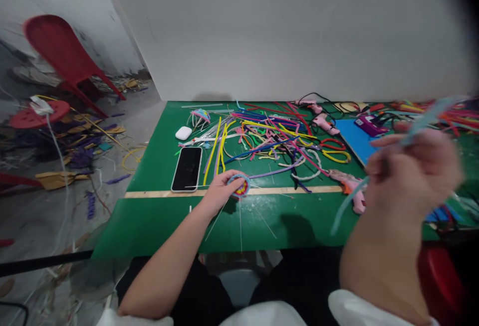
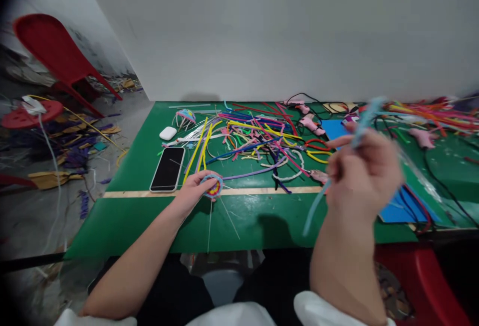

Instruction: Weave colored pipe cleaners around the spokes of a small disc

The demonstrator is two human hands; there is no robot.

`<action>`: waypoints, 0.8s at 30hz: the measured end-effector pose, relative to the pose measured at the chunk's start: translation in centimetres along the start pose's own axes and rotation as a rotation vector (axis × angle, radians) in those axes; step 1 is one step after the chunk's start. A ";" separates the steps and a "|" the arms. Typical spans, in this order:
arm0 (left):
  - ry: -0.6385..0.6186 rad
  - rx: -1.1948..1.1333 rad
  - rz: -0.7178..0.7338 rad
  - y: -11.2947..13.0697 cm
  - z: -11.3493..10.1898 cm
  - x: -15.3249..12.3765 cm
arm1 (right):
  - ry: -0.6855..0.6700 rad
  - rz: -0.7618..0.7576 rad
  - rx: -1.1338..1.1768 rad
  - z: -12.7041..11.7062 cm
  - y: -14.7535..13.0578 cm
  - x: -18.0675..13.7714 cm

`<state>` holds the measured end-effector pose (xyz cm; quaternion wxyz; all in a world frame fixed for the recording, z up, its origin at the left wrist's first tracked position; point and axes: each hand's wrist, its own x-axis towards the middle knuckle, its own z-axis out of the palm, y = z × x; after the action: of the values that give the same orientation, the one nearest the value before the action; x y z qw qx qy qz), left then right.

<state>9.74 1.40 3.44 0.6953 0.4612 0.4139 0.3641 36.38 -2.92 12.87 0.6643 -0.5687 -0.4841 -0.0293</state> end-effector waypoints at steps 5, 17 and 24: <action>0.028 -0.029 0.088 0.9 1.0 -1.5 | -0.544 0.138 -0.104 2.3 0.5 -4.5; 0.185 -0.107 0.141 -0.2 1.8 -0.6 | -1.047 0.123 0.135 5.9 1.6 -7.8; 0.241 -0.052 0.209 -0.9 1.8 -0.4 | -1.082 0.218 0.223 6.4 1.8 -8.8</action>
<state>11.27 0.15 3.14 0.6107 0.4367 0.4343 0.4977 28.87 -1.73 4.89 0.3768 -0.4758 -0.6943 0.3868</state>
